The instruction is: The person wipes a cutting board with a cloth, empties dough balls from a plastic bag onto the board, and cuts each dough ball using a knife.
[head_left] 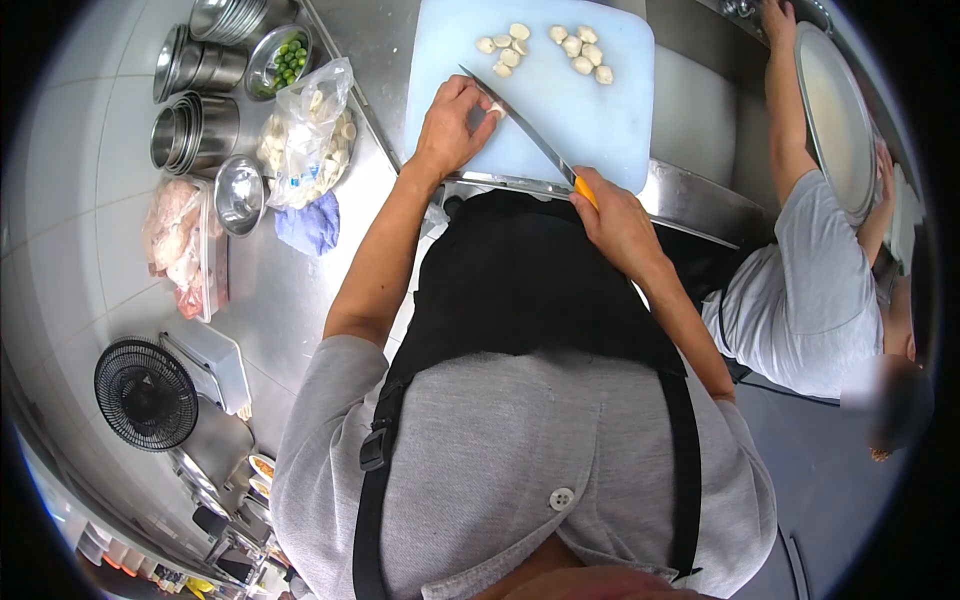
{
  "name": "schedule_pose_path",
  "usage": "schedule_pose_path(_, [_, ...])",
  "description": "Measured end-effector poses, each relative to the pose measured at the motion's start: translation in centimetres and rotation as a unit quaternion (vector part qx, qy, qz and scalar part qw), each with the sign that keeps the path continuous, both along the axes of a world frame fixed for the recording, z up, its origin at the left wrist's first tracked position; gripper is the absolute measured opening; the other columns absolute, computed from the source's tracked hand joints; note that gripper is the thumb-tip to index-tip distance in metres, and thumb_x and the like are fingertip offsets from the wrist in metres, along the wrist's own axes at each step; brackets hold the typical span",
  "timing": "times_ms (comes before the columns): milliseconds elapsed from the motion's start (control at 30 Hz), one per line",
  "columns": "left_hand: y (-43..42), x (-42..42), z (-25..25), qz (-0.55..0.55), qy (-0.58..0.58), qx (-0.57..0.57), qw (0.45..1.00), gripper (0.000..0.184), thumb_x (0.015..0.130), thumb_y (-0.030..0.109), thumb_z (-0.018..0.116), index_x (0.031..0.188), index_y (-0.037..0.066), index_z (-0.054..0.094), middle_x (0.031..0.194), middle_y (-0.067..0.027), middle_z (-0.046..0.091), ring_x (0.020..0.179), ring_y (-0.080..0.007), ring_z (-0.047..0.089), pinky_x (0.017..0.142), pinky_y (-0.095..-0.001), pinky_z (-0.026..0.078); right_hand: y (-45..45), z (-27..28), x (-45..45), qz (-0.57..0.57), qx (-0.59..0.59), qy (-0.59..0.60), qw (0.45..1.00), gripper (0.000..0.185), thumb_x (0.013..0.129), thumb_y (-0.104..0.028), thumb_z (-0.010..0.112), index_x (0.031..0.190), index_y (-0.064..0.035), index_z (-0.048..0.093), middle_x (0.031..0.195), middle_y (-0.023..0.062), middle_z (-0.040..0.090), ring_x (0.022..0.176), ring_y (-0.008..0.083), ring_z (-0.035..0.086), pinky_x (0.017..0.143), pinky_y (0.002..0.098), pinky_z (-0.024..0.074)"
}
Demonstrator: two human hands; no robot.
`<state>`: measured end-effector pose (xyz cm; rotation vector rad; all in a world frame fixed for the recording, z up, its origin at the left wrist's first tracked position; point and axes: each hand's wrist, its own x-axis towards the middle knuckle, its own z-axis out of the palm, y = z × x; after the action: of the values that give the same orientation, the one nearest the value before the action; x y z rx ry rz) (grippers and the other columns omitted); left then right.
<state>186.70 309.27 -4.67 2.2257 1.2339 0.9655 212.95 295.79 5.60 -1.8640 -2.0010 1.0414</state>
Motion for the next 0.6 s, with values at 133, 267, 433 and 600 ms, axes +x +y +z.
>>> schedule_pose_path(133, [0.0, 0.1, -0.1, 0.001, 0.004, -0.015, 1.0, 0.021, 0.086, 0.008, 0.083, 0.096, 0.002, 0.066, 0.11, -0.0137, 0.061, 0.098, -0.0281, 0.063, 0.084, -0.0375, 0.055, 0.6, -0.1, -0.6, 0.017, -0.022, -0.026, 0.999, 0.028, 0.108, -0.022, 0.056, 0.127, -0.0024, 0.055, 0.11, 0.026, 0.072, 0.101, 0.0479, 0.068, 0.088, 0.0572, 0.0517])
schedule_pose_path(267, [0.0, 0.0, -0.2, 0.003, 0.009, -0.006, 1.0, 0.021, 0.087, 0.008, 0.083, 0.097, 0.002, 0.066, 0.111, -0.0135, 0.061, 0.096, -0.0276, 0.063, 0.084, -0.0373, 0.056, 1.3, -0.5, -1.1, 0.033, -0.037, -0.042, 0.998, 0.024, 0.109, -0.022, 0.054, 0.117, 0.0002, 0.051, 0.107, 0.0278, 0.071, 0.099, 0.0491, 0.068, 0.086, 0.0588, 0.0509])
schedule_pose_path(433, [-0.1, 0.1, -0.4, 0.009, -0.006, -0.016, 1.0, 0.021, 0.087, 0.009, 0.084, 0.097, 0.001, 0.067, 0.113, -0.0141, 0.062, 0.095, -0.0277, 0.065, 0.083, -0.0374, 0.056, 2.0, -1.6, -1.5, 0.058, -0.027, -0.061, 0.996, 0.023, 0.11, -0.022, 0.052, 0.112, 0.0007, 0.049, 0.099, 0.028, 0.071, 0.095, 0.0495, 0.068, 0.084, 0.0599, 0.0508])
schedule_pose_path(600, [-0.3, 0.2, -0.7, 0.021, -0.008, -0.016, 1.0, 0.019, 0.087, 0.009, 0.084, 0.097, 0.002, 0.07, 0.115, -0.0153, 0.064, 0.099, -0.0302, 0.067, 0.084, -0.0376, 0.057, 3.7, -2.8, -2.7, 0.06, -0.051, -0.071, 0.994, 0.025, 0.11, -0.024, 0.053, 0.113, 0.0012, 0.049, 0.094, 0.0285, 0.071, 0.093, 0.0493, 0.069, 0.083, 0.0599, 0.0509])
